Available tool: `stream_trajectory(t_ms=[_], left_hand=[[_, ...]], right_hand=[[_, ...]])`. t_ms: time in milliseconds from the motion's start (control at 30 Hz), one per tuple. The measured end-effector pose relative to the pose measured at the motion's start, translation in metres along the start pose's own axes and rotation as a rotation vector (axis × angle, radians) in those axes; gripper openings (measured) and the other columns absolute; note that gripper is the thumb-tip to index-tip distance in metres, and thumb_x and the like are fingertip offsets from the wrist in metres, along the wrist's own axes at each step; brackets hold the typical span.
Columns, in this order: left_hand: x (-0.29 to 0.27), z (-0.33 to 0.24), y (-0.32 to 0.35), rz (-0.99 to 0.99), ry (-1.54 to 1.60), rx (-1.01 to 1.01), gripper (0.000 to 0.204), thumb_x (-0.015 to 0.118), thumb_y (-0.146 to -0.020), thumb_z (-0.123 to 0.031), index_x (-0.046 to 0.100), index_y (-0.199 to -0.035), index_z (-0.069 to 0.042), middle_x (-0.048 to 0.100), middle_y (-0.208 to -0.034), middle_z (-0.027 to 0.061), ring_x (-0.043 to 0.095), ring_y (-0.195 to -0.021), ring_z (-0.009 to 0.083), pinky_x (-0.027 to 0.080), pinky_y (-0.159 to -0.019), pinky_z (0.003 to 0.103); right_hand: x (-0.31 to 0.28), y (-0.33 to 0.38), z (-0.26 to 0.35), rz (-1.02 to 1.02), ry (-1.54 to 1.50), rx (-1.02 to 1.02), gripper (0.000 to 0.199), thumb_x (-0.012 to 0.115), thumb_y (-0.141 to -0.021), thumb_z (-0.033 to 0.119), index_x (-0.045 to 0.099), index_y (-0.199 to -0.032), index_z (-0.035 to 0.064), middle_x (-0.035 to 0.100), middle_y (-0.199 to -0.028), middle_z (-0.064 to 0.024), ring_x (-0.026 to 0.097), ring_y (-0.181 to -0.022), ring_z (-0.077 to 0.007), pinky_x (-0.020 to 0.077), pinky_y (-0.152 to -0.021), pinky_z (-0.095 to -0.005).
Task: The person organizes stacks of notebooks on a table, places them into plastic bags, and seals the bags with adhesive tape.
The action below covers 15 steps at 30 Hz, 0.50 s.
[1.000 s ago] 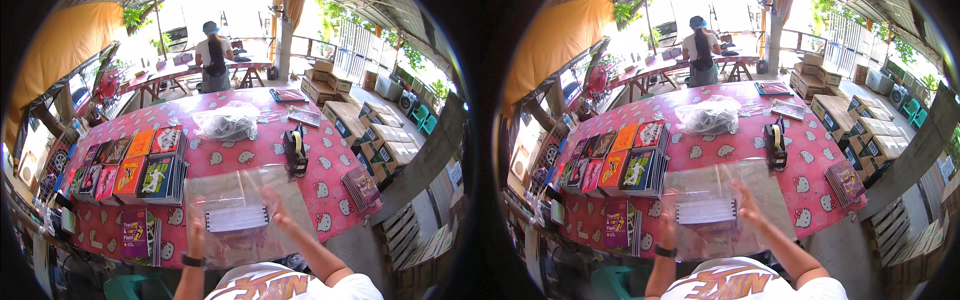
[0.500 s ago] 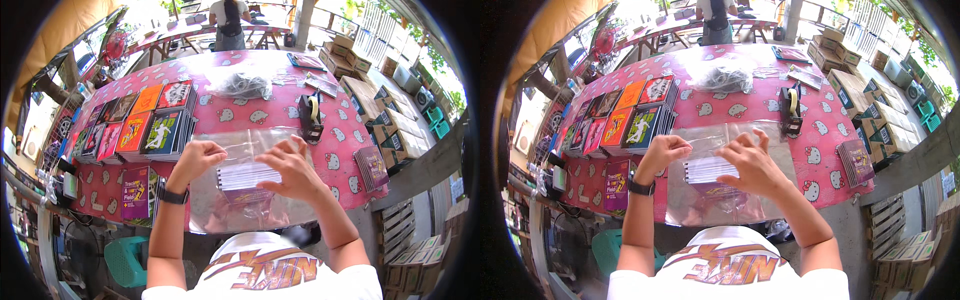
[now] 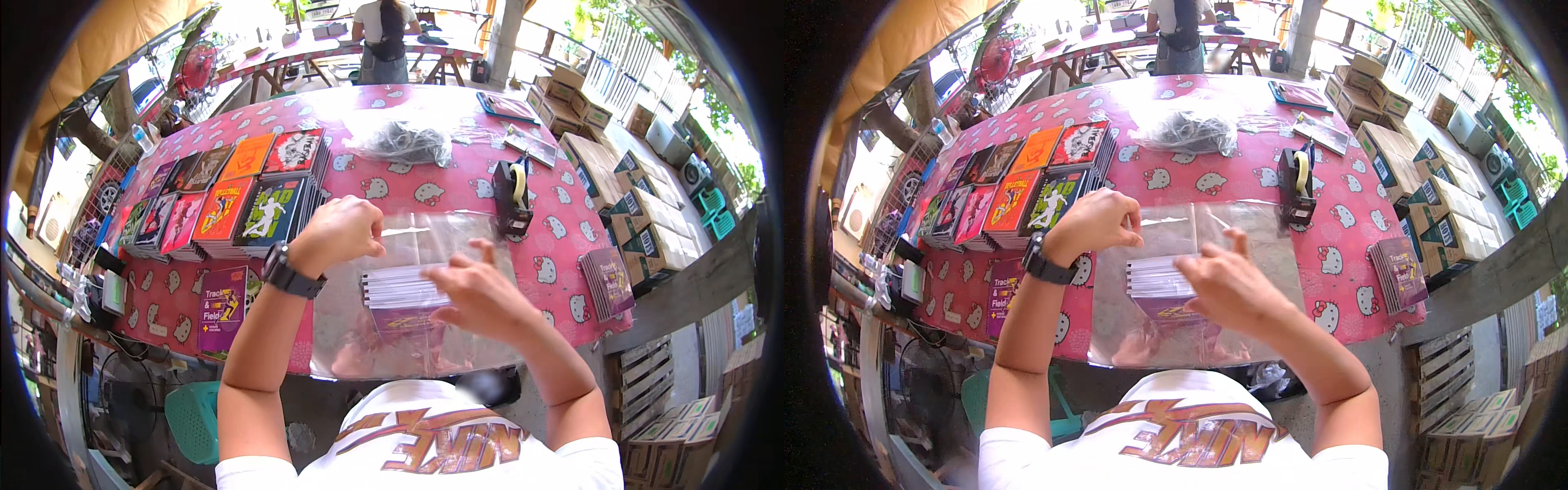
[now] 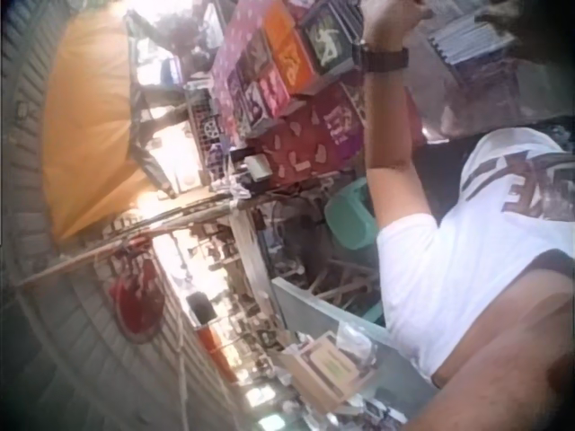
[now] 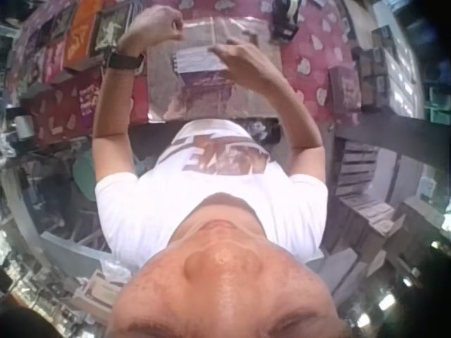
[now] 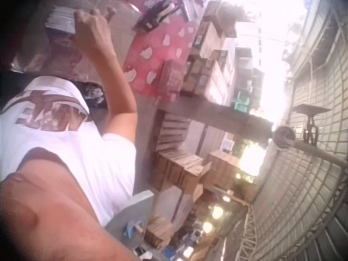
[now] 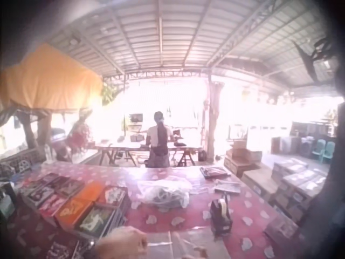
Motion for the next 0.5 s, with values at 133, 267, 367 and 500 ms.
stream_trajectory(t_ms=[133,267,367,500], left_hand=[[-0.003,0.018,-0.009,0.073,0.002,-0.074,0.022,0.076,-0.06,-0.02,0.065,-0.071,-0.005,0.063,-0.065,0.0092,0.063,-0.064,0.0236,0.048,-0.063,0.033],[-0.006,0.012,-0.013,-0.003,-0.037,-0.085,0.023,0.077,-0.059,-0.021,0.063,-0.069,-0.005,0.063,-0.066,0.0091,0.062,-0.064,0.0235,0.048,-0.062,0.033],[-0.016,0.009,-0.017,0.002,-0.032,-0.074,0.029,0.079,-0.057,-0.023,0.06,-0.067,-0.004,0.063,-0.066,0.0089,0.061,-0.061,0.0231,0.046,-0.059,0.033],[-0.047,0.004,-0.001,-0.261,0.087,-0.105,0.031,0.079,-0.057,-0.024,0.059,-0.069,-0.003,0.062,-0.066,0.0075,0.062,-0.065,0.0214,0.046,-0.058,0.033]], right_hand=[[0.006,0.015,0.014,0.121,-0.04,-0.151,0.008,0.066,-0.068,0.01,0.059,-0.073,0.0106,0.06,-0.068,-0.001,0.057,-0.083,-0.0173,0.0231,-0.098,-0.0492],[-0.001,0.018,0.032,0.092,-0.029,-0.22,0.008,0.064,-0.067,0.008,0.058,-0.067,0.0129,0.059,-0.069,0.001,0.057,-0.082,-0.0153,0.021,-0.1,-0.0506],[-0.009,0.024,0.03,0.133,0.006,-0.229,0.008,0.065,-0.071,0.009,0.059,-0.068,0.0135,0.059,-0.072,0.0026,0.056,-0.082,-0.0149,0.0201,-0.101,-0.0498],[-0.05,0.041,0.01,-0.172,-0.282,-0.192,0.008,0.066,-0.074,0.012,0.063,-0.081,0.0123,0.064,-0.083,0.0026,0.056,-0.087,-0.0146,0.0229,-0.101,-0.046]])
Point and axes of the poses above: each hand's wrist, its own y-axis away from the middle knuckle, its own x-axis out of the palm, z = x × y, the point moved 7 cm from there along -y, towards the middle knuckle
